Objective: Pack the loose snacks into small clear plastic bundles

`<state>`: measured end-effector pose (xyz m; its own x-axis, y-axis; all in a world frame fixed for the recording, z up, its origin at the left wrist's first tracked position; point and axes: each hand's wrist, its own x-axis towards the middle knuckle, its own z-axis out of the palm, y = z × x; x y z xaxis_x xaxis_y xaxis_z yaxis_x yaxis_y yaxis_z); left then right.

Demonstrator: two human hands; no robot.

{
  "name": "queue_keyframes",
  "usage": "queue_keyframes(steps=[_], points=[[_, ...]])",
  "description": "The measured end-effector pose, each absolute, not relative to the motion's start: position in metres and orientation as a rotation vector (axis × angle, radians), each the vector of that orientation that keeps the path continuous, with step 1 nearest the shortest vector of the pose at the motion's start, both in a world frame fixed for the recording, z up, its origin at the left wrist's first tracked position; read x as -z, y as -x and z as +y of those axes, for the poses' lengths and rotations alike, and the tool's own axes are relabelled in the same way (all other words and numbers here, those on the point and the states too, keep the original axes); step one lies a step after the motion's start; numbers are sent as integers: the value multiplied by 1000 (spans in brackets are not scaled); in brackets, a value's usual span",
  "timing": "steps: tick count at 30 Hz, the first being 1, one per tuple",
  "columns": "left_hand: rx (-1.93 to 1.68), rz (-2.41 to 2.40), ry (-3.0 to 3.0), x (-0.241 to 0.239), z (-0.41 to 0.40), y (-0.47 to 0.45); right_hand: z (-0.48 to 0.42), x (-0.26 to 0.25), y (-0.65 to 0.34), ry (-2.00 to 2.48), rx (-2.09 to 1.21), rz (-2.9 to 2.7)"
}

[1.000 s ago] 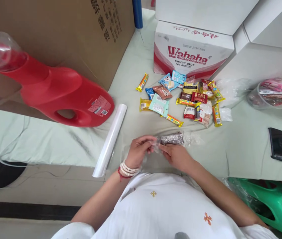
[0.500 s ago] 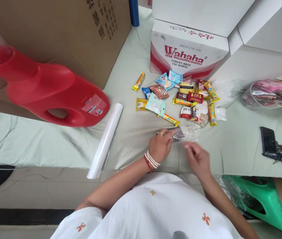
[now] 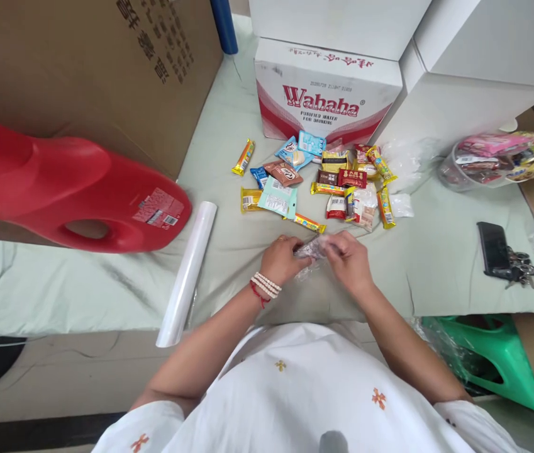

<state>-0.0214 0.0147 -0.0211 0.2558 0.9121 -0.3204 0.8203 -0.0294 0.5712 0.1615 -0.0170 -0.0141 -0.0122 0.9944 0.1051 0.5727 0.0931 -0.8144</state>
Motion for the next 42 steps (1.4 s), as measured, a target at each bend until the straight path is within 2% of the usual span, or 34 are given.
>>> queue_keyframes(steps=[4, 7, 17, 22, 25, 28, 32, 36, 42], points=[[62, 1498, -1858, 11, 26, 29, -33, 30, -143, 1405, -647, -2041], [80, 1388, -1783, 9, 28, 34, -42, 45, -146, 1320, -616, -2083], [-398, 1588, -1337, 13, 1, 8, -78, 51, -155, 1226, -634, -2143], [-415, 1014, -806, -8, -3, 6, -85, 42, -186, 1338, -683, -1937], [-413, 747, -643, -21, -4, 17, -83, 32, -233, 1568, -685, -1512], [-437, 823, -692, -19, -7, 32, -59, 18, -318, 1707, -507, -1020], [-452, 1009, -641, -3, -16, 50, 12, -5, -463, 1668, -263, -695], [-468, 1119, -595, 4, -27, 57, 95, -26, -554, 1822, -254, -744], [-544, 1200, -571, 7, -33, 52, 175, -18, -571, 1983, -123, -1055]])
